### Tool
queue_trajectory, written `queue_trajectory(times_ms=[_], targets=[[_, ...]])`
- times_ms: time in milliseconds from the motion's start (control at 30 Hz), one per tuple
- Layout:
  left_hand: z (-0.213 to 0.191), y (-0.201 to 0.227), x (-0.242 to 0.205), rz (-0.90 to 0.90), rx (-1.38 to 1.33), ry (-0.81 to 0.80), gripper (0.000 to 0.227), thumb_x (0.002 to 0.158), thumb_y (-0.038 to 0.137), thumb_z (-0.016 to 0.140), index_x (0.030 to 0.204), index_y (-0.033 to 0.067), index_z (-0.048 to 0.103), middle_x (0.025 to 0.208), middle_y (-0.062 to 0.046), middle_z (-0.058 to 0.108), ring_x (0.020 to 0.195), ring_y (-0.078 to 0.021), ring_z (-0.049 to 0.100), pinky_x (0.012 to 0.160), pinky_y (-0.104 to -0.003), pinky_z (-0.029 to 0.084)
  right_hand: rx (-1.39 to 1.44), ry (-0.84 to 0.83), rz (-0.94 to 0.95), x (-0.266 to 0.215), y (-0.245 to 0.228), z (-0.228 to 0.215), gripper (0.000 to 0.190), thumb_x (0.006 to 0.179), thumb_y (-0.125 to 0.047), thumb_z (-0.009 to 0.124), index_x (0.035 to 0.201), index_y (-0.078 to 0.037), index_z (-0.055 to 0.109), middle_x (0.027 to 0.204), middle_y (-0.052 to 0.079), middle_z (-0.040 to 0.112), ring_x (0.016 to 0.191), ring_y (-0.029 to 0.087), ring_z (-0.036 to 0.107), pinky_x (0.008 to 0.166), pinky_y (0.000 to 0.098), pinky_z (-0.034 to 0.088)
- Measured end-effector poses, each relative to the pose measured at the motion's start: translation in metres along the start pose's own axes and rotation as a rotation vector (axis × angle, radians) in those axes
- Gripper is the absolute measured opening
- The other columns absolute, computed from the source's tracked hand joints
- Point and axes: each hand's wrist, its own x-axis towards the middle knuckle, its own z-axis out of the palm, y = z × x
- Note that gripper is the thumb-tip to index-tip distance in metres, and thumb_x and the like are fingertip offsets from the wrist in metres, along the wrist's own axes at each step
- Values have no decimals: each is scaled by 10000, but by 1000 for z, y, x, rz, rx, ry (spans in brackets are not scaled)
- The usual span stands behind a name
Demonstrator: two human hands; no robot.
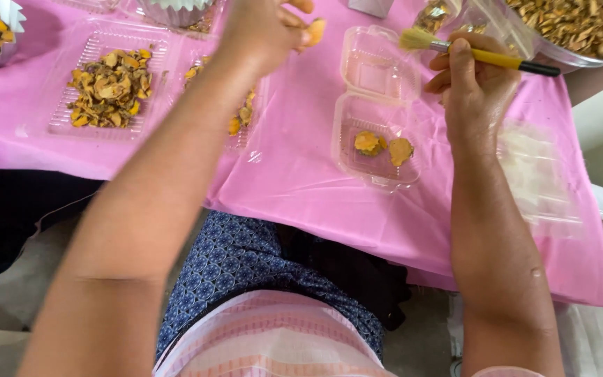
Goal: Sorting and cleaning dried turmeric pieces using a brush and placing them into plastic containers.
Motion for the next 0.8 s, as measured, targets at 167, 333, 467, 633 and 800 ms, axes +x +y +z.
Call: queue_trajectory(times_ms=[167, 333, 467, 633, 800], targets=[[69, 37, 2, -36, -245, 128, 313, 863, 13, 737, 1155, 114, 684, 899, -23, 830, 704, -77, 795, 663, -208, 649, 232, -15, -135, -3, -19, 6, 291, 1133, -253, 603, 1177, 32, 646, 885, 218, 699, 621, 251, 684, 506, 320, 550], [116, 28, 6, -125, -437, 97, 441, 845, -84, 669, 1263, 58, 664, 925, -113, 832, 726, -158, 790, 727, -271, 633, 245, -99, 33, -4, 1, 6, 181, 1120, -84, 576, 1232, 57, 594, 915, 225, 714, 663, 245, 720, 611, 325, 643], [122, 19, 7, -50, -434, 156, 415, 808, 66, 801, 1204, 74, 678, 952, -80, 832, 831, -159, 800, 828, -287, 628, 10, 96, -37, 5, 1, -3, 225, 1106, -147, 609, 1111, 74, 651, 826, 193, 736, 575, 215, 715, 480, 270, 612], [122, 15, -2, -52, -467, 161, 469, 849, 74, 805, 1280, 123, 626, 818, -24, 802, 781, -114, 730, 758, -268, 573, 298, -113, 134, -1, -4, 5, 177, 1132, -79, 555, 1228, 41, 644, 933, 195, 732, 685, 232, 726, 600, 320, 648], [116, 21, -10, 78, -409, 173, 583, 903, 100, 769, 1413, 148, 491, 939, -19, 829, 915, -143, 778, 920, -283, 574, 166, 94, 38, 4, 1, -4, 124, 1112, -50, 587, 1171, 46, 640, 860, 194, 721, 620, 226, 711, 533, 294, 615]])
